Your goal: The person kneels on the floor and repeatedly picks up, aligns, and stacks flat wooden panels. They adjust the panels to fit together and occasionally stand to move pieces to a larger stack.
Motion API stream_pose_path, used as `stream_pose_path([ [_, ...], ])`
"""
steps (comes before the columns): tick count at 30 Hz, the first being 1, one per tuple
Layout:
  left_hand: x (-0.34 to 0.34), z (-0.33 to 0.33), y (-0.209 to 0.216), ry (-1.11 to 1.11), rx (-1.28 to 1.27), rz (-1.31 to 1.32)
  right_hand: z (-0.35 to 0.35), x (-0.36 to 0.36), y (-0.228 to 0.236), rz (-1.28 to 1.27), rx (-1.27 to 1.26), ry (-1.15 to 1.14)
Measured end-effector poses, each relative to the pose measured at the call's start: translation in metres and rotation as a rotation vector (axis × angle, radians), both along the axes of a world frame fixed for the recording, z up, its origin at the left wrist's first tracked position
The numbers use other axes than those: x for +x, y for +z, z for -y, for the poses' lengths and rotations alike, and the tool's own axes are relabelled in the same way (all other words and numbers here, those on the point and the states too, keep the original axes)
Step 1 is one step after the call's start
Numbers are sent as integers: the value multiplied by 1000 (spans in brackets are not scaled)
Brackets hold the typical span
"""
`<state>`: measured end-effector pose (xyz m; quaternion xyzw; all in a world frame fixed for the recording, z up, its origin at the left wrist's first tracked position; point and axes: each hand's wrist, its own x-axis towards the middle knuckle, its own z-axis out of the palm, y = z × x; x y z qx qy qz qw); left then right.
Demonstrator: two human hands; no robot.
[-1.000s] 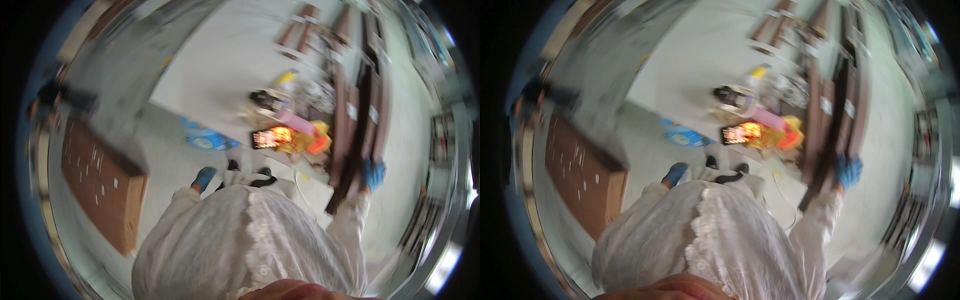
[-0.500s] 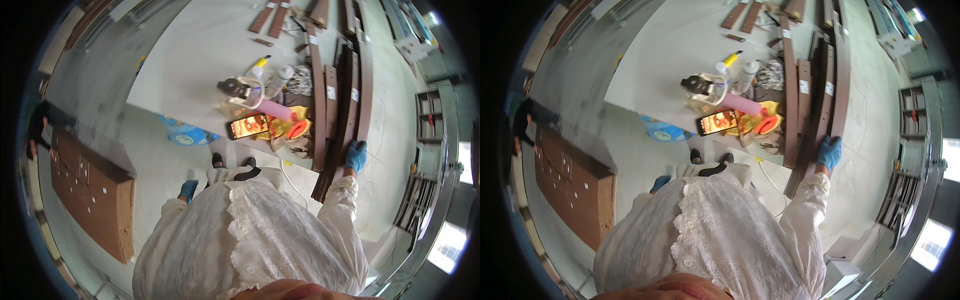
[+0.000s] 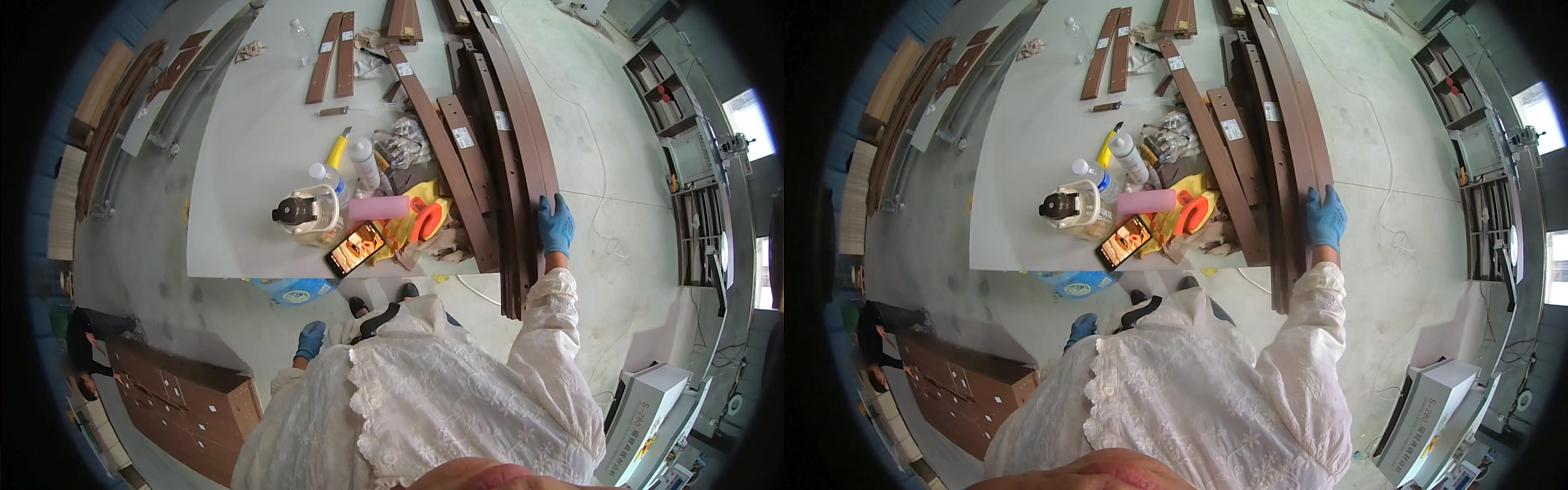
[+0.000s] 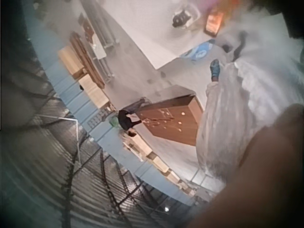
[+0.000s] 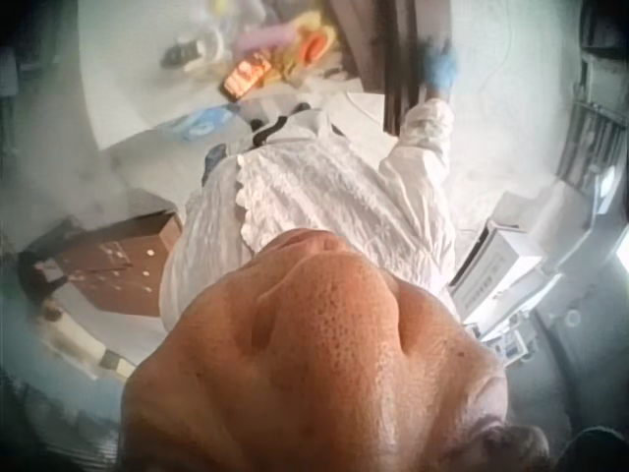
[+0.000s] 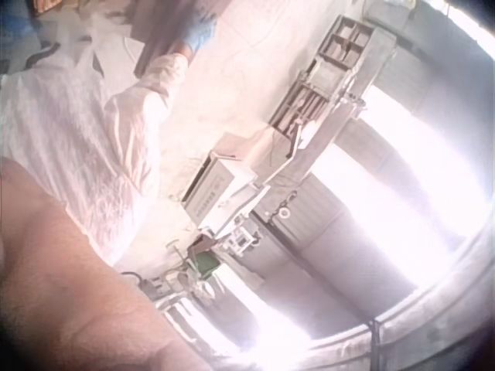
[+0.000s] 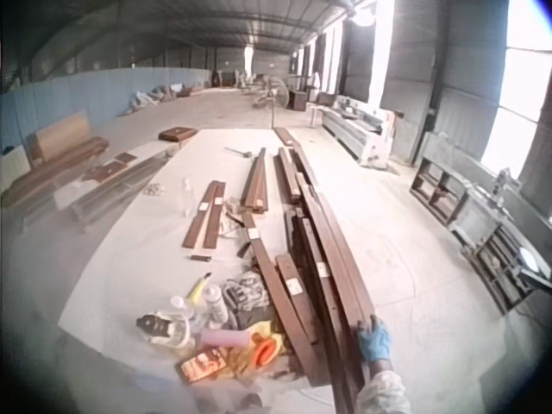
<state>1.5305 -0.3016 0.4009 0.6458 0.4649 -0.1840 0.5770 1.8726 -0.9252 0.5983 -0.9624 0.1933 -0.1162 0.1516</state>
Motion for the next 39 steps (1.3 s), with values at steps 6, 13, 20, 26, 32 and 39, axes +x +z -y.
stream_pose_path([
  [6,18,11,6,-189,20,108,15,-14,-7,-33,213,103],
  [13,6,16,6,-294,106,-4,-11,-16,-11,-130,9,158],
  [20,-2,26,2,-293,105,22,-14,-15,-8,-137,20,153],
  [26,-30,25,-68,-210,76,129,-16,-16,-10,-123,24,153],
  [32,-57,-15,-65,-202,-61,62,-20,-17,-5,-131,38,144],
  [39,-48,-43,-31,-93,90,-131,-45,-26,8,-142,-174,81],
])
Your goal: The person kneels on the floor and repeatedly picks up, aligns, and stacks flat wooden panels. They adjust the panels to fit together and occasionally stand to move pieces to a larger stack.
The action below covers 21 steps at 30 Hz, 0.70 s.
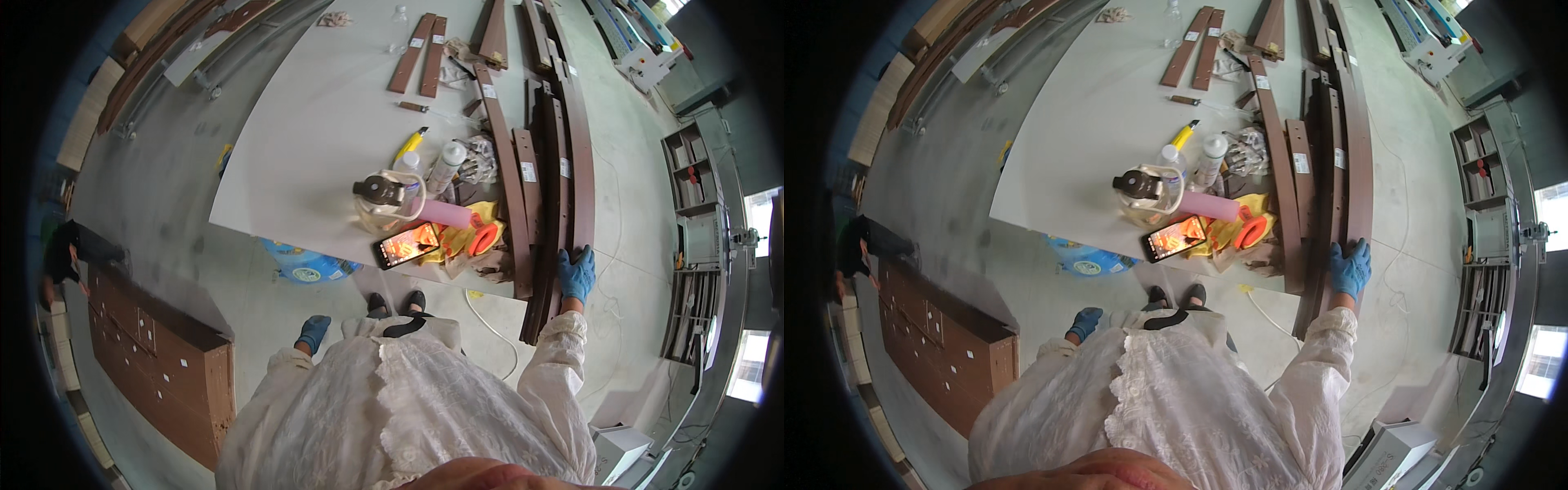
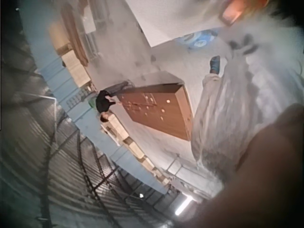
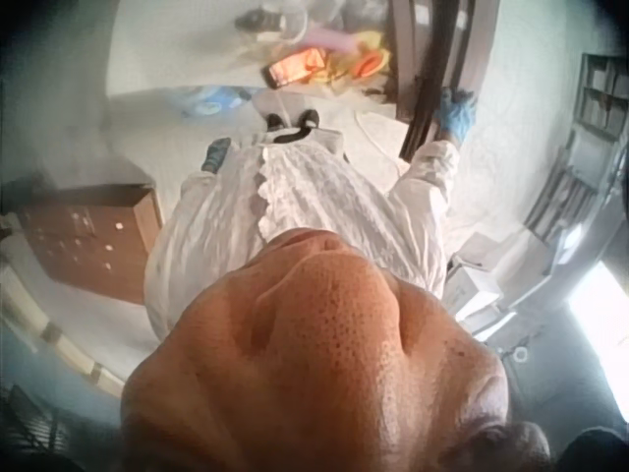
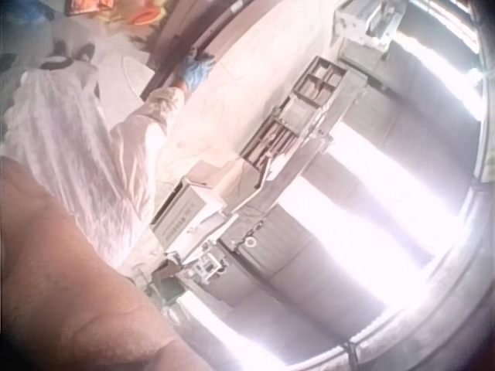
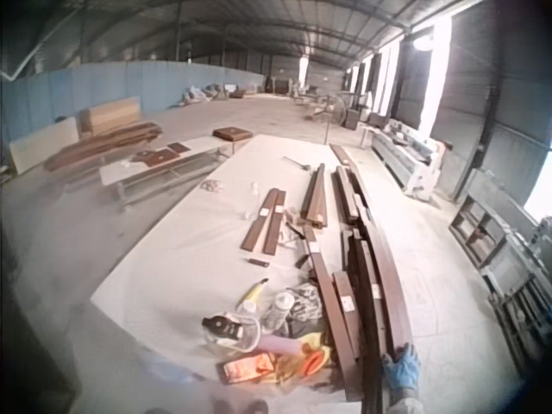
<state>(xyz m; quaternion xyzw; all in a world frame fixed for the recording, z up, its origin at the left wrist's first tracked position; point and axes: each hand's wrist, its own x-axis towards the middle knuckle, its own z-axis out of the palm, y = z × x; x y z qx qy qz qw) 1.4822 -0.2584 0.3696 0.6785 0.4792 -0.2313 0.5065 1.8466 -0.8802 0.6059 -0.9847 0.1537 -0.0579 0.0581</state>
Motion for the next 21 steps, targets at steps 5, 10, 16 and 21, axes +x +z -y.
stream_pose_path([
  [5,-3,-4,12,-65,-11,167,-30,-14,2,119,-196,144],
  [10,-8,-5,20,-382,283,171,-58,-24,-7,291,-187,347],
  [16,-17,-17,22,-205,208,-6,-94,-22,-40,40,-404,336],
  [21,-68,-10,-3,-85,276,0,-124,-9,-40,-260,-462,244],
])
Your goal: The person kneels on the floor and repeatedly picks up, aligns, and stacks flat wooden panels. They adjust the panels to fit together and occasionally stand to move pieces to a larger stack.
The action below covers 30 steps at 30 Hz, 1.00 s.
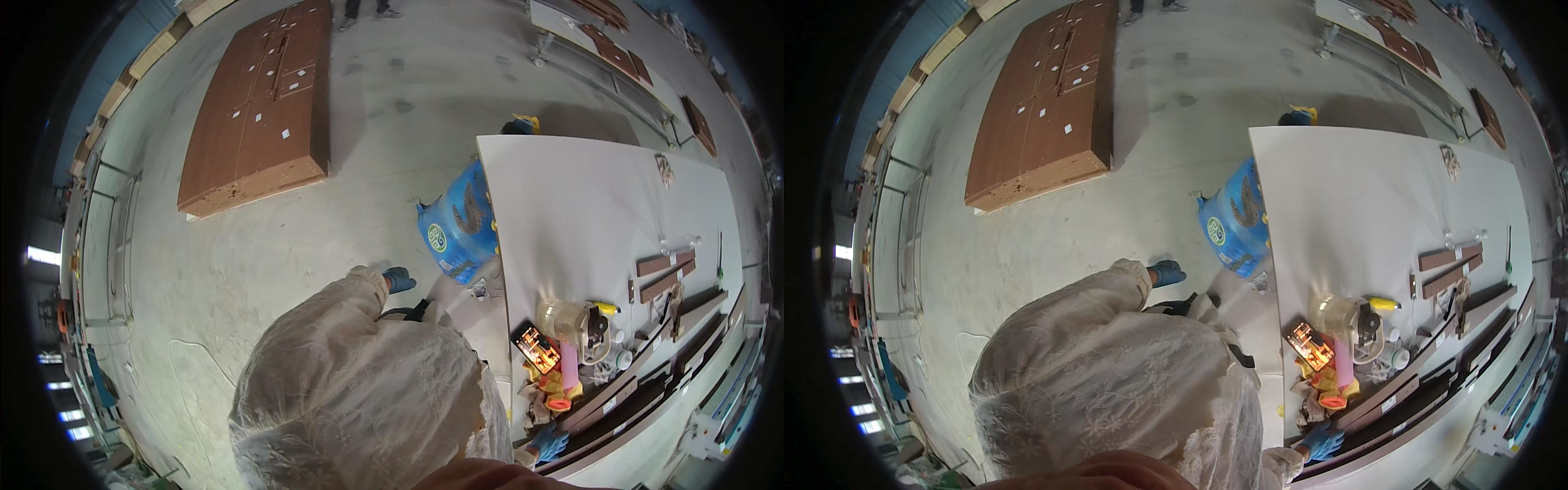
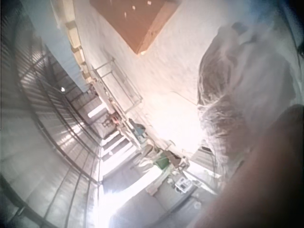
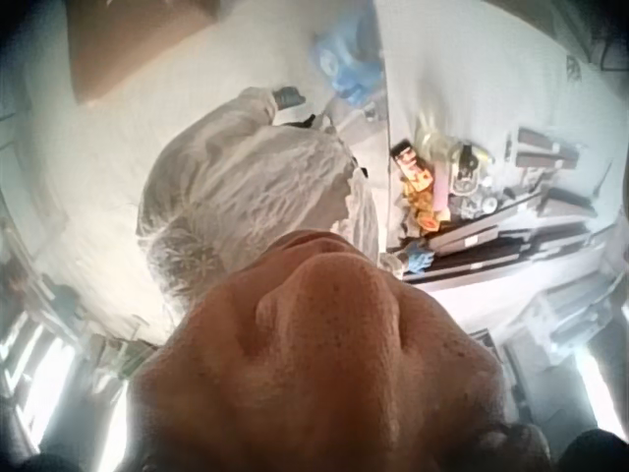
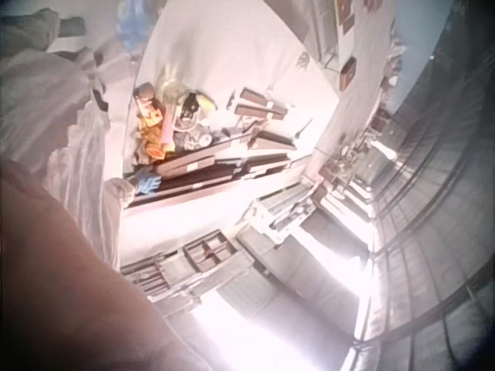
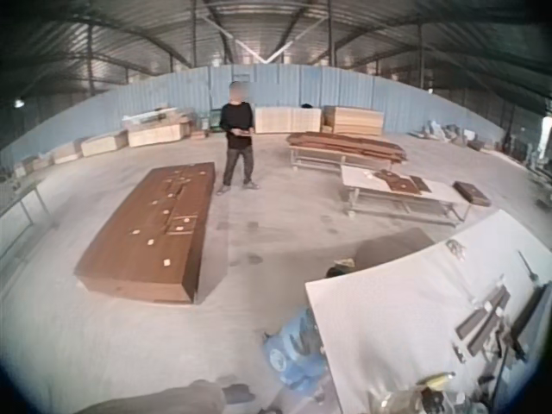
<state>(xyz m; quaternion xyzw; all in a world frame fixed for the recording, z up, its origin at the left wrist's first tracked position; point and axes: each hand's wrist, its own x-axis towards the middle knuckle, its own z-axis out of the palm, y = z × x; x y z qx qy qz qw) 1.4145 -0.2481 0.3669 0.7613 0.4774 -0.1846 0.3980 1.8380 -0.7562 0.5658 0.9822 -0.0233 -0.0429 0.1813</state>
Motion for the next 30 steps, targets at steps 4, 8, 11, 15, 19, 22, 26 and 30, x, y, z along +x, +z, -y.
stream_pose_path([
  [4,-43,-1,-62,127,-80,-87,-14,0,6,-12,20,-33],
  [8,-62,0,-108,174,-84,-189,-14,-3,8,-14,23,-38],
  [11,-48,8,-106,80,223,-180,-7,-3,5,-33,40,-32],
  [15,-19,0,-73,-218,121,-98,2,-6,-2,-26,44,6],
  [19,11,-13,-41,-53,-34,5,2,-12,-3,-25,32,68],
  [22,18,-15,-23,-230,52,143,-2,-20,0,53,167,145],
  [26,3,-15,-8,47,-208,225,-1,-15,5,-94,120,18],
  [30,-1,-30,-5,-118,-177,22,1,-10,1,79,270,77],
])
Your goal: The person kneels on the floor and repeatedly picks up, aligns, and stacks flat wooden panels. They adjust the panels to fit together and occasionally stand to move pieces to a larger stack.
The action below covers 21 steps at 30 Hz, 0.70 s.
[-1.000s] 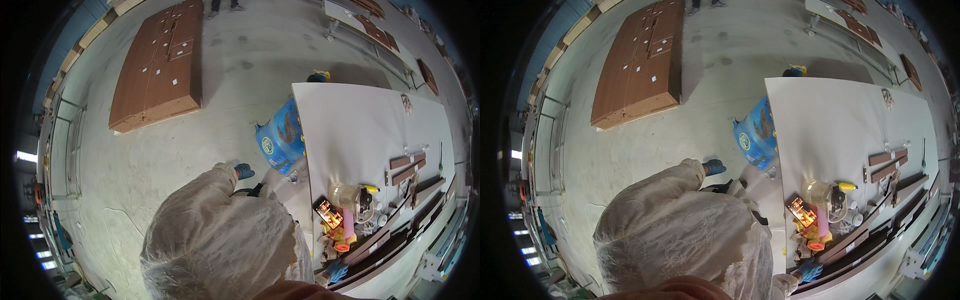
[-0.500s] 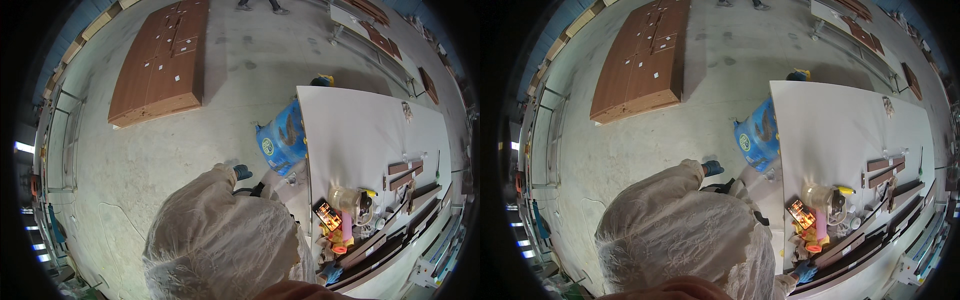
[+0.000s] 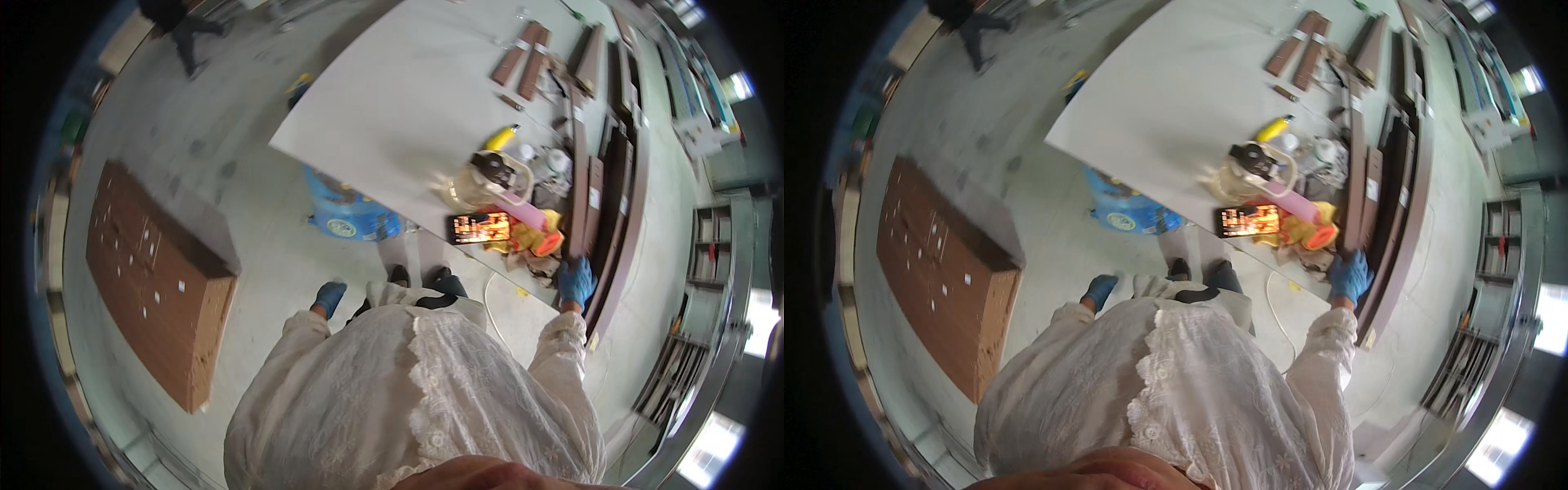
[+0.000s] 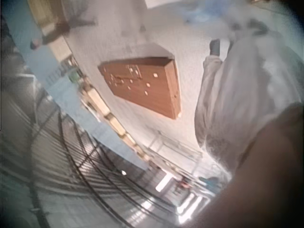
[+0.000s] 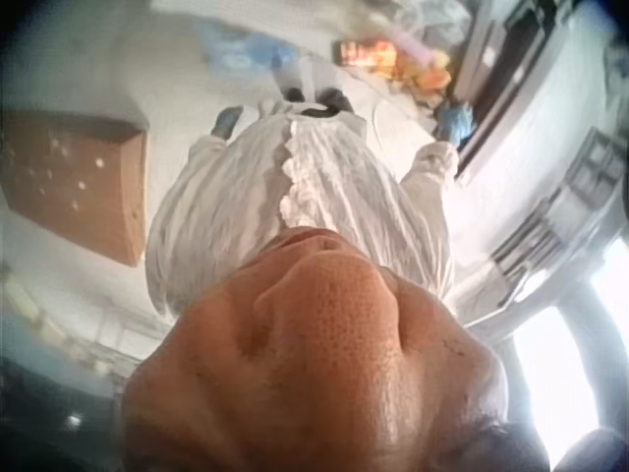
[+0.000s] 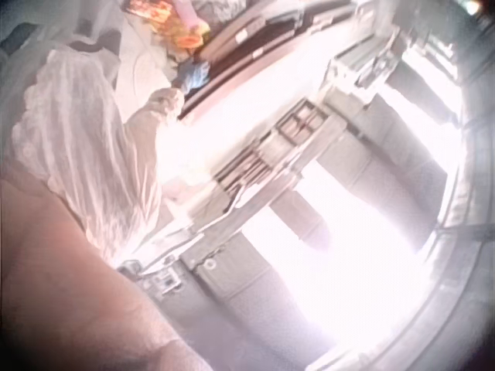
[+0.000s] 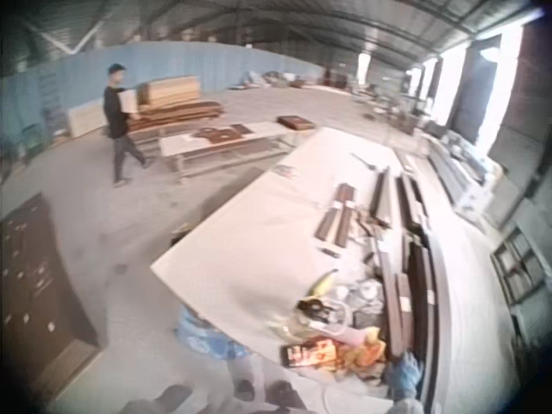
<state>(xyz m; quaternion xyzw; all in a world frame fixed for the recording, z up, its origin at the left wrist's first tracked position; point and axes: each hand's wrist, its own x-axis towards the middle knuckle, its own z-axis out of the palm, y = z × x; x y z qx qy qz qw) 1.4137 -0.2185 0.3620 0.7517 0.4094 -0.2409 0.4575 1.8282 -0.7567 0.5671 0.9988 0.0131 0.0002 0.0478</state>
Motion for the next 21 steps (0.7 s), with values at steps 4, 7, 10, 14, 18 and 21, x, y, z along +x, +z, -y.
stream_pose_path([
  [4,28,-3,20,273,332,-80,-2,14,7,261,107,117],
  [7,87,-3,56,209,837,192,-5,42,22,307,221,182],
  [10,166,-3,89,68,925,409,-22,96,35,395,313,277],
  [14,271,6,106,-39,935,581,-64,191,43,430,450,436],
  [18,332,18,100,-133,869,413,-122,284,25,310,595,551],
  [21,344,25,95,-177,864,216,-174,342,-2,222,459,553],
])
